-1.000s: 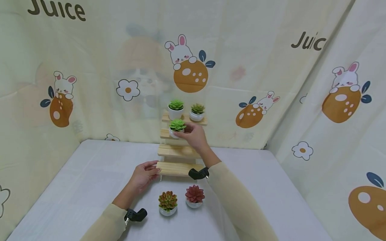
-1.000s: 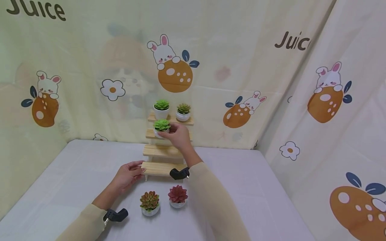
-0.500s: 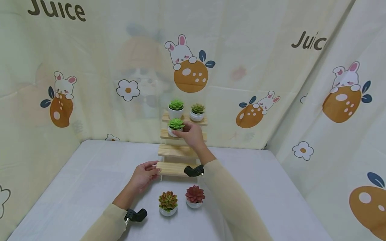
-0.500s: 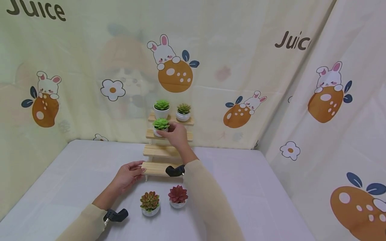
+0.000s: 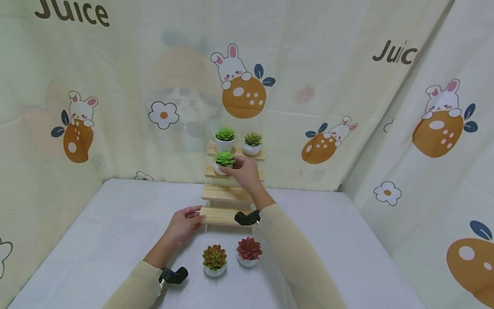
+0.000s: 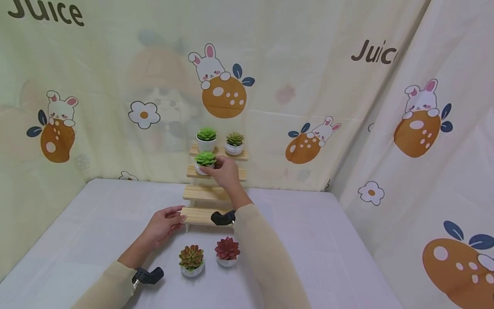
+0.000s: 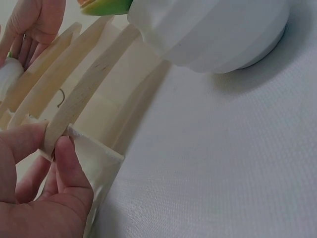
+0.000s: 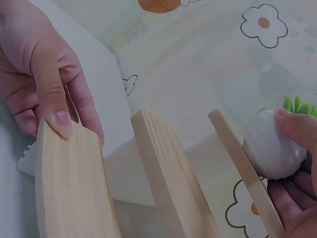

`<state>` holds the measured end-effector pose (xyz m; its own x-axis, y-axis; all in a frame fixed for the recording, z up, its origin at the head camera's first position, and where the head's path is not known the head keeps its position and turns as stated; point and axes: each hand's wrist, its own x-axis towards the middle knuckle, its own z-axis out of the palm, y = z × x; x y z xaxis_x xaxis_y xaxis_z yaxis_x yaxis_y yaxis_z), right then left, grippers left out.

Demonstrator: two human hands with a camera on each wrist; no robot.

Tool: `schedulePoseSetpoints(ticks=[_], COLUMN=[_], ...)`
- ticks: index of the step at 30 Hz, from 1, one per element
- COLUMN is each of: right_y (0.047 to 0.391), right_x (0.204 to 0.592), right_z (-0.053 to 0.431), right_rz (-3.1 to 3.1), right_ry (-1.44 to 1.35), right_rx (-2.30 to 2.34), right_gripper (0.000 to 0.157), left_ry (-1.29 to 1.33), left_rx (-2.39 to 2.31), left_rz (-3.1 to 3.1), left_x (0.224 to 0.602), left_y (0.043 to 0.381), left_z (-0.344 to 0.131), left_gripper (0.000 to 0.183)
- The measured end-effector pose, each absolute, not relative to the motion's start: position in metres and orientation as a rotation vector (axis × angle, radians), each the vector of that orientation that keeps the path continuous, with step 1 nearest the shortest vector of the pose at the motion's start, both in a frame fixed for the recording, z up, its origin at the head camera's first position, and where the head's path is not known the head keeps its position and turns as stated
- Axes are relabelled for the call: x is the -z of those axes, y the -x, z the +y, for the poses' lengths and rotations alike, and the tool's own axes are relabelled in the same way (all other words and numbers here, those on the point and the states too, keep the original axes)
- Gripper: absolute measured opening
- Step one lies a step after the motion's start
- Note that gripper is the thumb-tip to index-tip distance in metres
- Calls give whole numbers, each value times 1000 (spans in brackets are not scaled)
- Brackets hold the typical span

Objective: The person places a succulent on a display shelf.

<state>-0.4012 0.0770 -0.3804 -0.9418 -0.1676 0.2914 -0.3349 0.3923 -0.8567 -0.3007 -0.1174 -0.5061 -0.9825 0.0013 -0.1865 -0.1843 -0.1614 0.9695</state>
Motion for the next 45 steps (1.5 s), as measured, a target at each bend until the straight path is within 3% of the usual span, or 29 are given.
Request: schedulePoseSetpoints(ticks=[22, 45], right_y=[394, 344], right_x=[387, 405], right_z=[77, 110], right_rz=[-2415, -2241], right_ry=[-440, -427], right_rx=[-1666, -1957], right_gripper=[44, 58], left_ry=[232, 240], left_rx=[-2298, -2313], left_rz=[1947, 1918], left_x=[508, 508], left_y=[302, 303], left_z=[-118, -118], left_gripper=[44, 44])
